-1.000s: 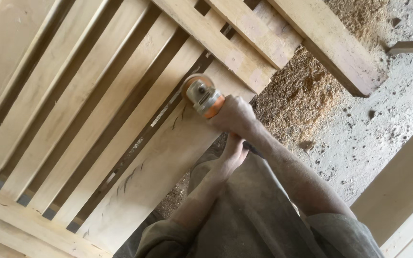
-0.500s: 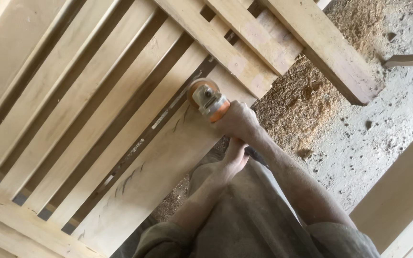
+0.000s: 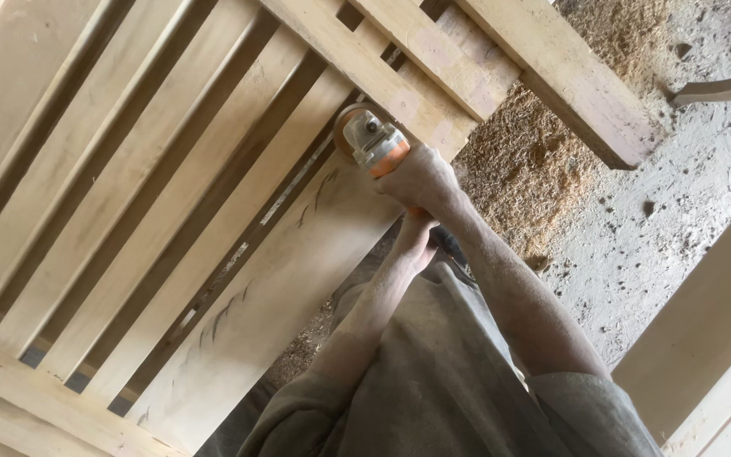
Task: The person sands a wooden furniture frame using a hand-held power sander, including plugging the tool into a power strip and changing the sanding disc.
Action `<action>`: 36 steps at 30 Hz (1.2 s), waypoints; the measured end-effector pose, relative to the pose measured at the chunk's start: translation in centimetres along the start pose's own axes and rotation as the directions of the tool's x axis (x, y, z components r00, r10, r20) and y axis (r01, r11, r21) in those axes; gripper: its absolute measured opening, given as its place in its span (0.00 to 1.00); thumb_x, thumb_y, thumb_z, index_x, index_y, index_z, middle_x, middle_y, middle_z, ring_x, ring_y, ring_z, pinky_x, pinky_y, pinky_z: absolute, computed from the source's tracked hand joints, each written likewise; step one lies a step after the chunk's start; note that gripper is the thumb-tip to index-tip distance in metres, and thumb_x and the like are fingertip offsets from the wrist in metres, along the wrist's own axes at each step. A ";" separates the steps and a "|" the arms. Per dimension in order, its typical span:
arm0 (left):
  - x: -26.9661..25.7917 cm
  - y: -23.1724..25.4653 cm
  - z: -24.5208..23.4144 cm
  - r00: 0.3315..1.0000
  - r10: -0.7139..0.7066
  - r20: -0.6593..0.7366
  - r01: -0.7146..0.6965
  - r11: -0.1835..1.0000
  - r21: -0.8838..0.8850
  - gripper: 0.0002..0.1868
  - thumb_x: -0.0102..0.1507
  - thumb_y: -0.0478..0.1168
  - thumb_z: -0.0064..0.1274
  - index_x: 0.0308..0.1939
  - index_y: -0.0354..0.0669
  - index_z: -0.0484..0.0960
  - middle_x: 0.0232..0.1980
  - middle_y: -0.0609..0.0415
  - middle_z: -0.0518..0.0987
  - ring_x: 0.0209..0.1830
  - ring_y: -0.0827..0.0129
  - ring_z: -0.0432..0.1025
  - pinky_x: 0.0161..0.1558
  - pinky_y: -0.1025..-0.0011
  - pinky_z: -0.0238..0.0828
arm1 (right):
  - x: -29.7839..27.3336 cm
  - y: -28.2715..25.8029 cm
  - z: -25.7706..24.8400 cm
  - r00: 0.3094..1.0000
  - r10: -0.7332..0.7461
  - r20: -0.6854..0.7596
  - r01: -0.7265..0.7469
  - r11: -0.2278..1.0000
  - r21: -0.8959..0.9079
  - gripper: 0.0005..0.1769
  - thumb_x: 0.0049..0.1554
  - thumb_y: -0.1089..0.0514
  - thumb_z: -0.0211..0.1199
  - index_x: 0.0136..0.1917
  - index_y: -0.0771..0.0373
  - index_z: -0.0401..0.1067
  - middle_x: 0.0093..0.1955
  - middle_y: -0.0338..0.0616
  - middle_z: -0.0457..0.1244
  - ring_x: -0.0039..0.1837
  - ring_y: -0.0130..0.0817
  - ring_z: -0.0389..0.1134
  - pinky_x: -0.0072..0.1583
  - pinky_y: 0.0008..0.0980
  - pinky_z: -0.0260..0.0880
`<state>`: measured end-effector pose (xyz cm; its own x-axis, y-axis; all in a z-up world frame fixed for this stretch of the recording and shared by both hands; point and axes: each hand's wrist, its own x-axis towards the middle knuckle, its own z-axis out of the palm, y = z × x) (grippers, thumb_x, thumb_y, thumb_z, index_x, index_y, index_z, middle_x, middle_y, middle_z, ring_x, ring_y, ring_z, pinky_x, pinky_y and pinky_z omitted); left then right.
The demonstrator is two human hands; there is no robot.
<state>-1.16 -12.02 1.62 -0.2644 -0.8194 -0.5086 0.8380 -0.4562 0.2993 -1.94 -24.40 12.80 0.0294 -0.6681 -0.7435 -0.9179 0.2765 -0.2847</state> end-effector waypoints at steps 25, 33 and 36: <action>-0.8 -8.4 1.4 1.000 0.001 -0.001 -0.001 0.997 0.083 0.16 0.61 0.25 0.58 0.52 0.34 0.79 0.49 0.50 0.82 0.48 0.66 0.75 0.55 0.63 0.74 | -2.9 6.0 0.2 0.997 0.068 0.031 -0.069 0.997 0.025 0.24 0.50 0.44 0.73 0.52 0.62 0.74 0.40 0.51 0.70 0.39 0.37 0.76 0.44 0.38 0.82; 1.1 -0.3 -0.5 0.999 -0.051 -0.002 0.051 0.994 0.100 0.14 0.61 0.32 0.58 0.50 0.37 0.78 0.44 0.51 0.82 0.41 0.69 0.76 0.46 0.66 0.76 | 0.5 -0.2 0.0 1.000 -0.013 0.009 0.012 0.999 0.037 0.21 0.51 0.48 0.71 0.52 0.63 0.75 0.40 0.49 0.71 0.38 0.36 0.75 0.43 0.37 0.82; 1.0 0.0 -0.6 0.999 -0.027 -0.036 0.027 0.999 0.022 0.16 0.59 0.32 0.58 0.51 0.41 0.77 0.43 0.52 0.81 0.41 0.68 0.76 0.45 0.65 0.76 | 0.5 0.0 0.2 1.000 -0.019 -0.021 0.019 1.000 0.000 0.23 0.49 0.47 0.74 0.52 0.63 0.76 0.40 0.48 0.71 0.39 0.35 0.75 0.45 0.36 0.81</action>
<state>-1.16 -12.56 0.62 -0.2693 -0.7939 -0.5452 0.8196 -0.4862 0.3031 -1.88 -24.55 12.31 0.0382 -0.6872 -0.7254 -0.9172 0.2640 -0.2984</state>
